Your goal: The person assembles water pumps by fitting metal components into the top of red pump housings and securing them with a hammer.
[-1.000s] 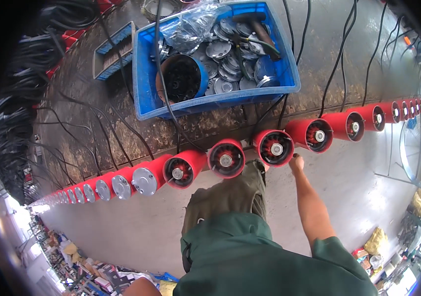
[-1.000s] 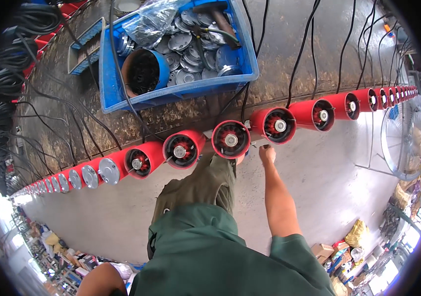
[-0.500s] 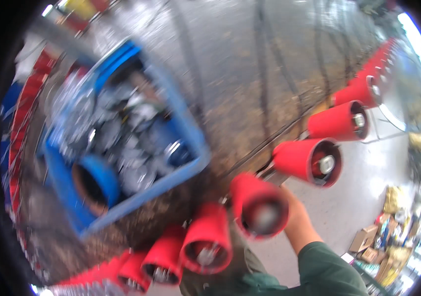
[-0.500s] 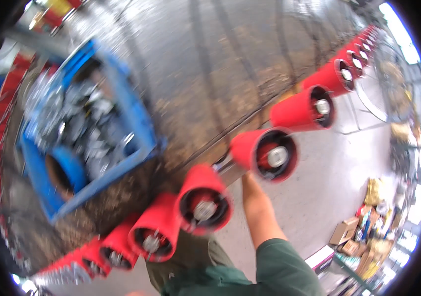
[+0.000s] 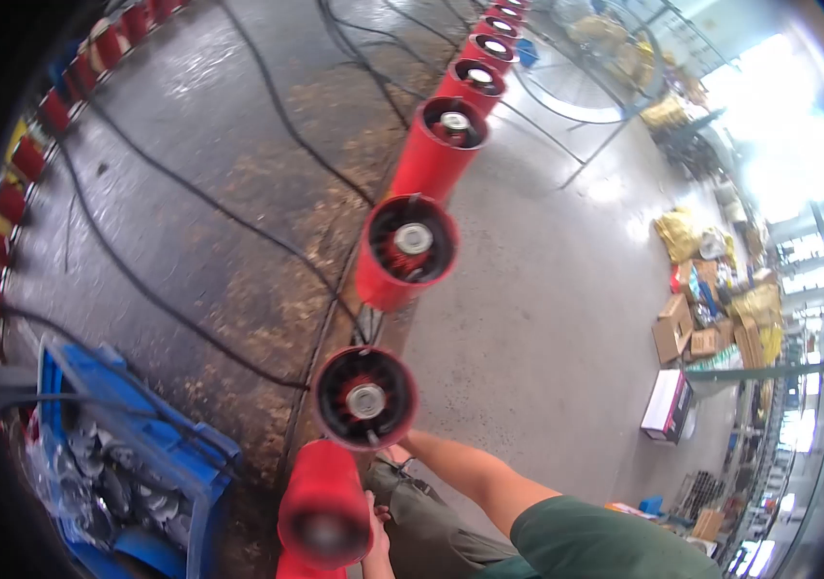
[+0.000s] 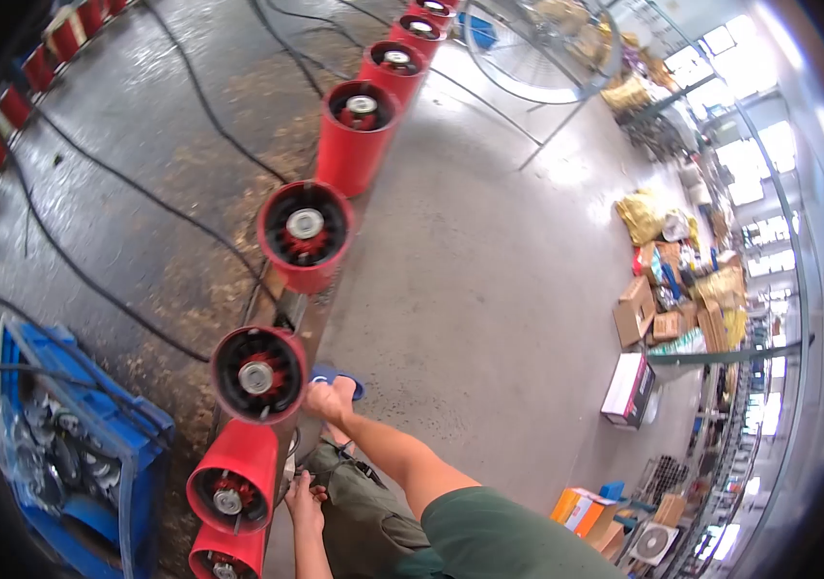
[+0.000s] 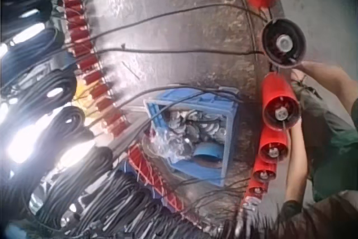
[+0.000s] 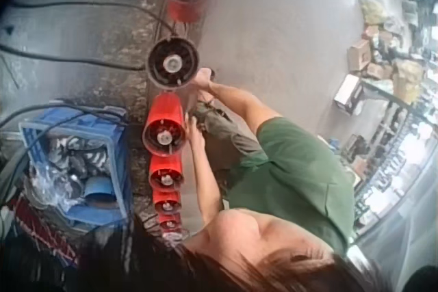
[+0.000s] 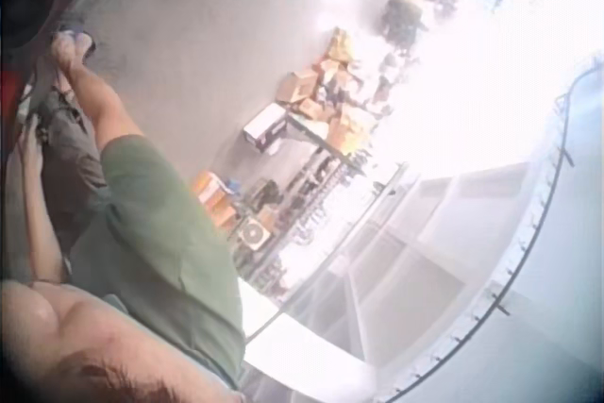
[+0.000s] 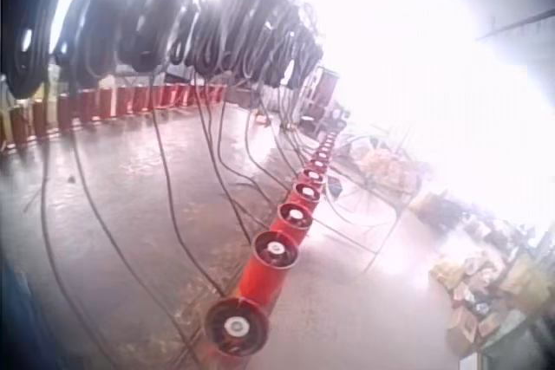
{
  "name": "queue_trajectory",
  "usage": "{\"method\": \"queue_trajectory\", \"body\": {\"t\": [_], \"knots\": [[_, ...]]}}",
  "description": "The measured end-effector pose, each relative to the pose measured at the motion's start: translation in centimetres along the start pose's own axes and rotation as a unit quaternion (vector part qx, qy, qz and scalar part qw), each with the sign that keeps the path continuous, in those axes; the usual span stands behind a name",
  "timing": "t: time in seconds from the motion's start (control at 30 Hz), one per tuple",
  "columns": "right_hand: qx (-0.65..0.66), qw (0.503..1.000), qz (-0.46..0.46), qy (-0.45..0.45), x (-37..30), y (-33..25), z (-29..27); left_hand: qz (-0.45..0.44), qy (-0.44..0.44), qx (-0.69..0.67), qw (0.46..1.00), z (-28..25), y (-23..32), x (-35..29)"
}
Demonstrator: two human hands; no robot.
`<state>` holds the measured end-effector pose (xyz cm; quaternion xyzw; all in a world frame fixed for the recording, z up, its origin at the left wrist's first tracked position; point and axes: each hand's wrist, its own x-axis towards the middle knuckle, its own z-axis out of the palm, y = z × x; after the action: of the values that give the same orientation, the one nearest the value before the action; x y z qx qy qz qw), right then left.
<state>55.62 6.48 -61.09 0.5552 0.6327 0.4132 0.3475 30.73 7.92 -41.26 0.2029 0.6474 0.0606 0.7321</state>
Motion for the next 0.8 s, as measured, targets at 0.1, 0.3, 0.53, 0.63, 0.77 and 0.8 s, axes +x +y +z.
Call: {"method": "queue_trajectory", "body": {"t": [0.1, 0.3, 0.53, 0.63, 0.77, 0.8], "knots": [[0.575, 0.768, 0.155, -0.236, 0.0, -0.3, -4.1, 0.010, 0.005, 0.028, 1.000, 1.0, 0.4, -0.7], [0.786, 0.359, 0.282, -0.417, 2.9, 2.1, -11.8, 0.031, 0.016, 0.062, 0.997, 0.8, 0.0, -1.0], [0.855, 0.285, 0.175, -0.396, 0.0, 1.3, -14.5, 0.063, 0.031, 0.103, 0.992, -0.5, -0.6, 1.0], [0.879, 0.255, 0.115, -0.386, -0.4, -0.4, -15.9, 0.062, 0.059, 0.117, 0.989, -0.6, -0.4, 1.3], [0.887, 0.269, 0.148, -0.345, -1.2, -1.1, -15.5, 0.061, 0.078, 0.127, 0.987, 0.0, 0.1, 0.7], [0.877, 0.273, 0.139, -0.369, -1.4, -1.0, -15.0, 0.061, 0.085, 0.126, 0.986, 0.2, 0.1, 0.5]]}}
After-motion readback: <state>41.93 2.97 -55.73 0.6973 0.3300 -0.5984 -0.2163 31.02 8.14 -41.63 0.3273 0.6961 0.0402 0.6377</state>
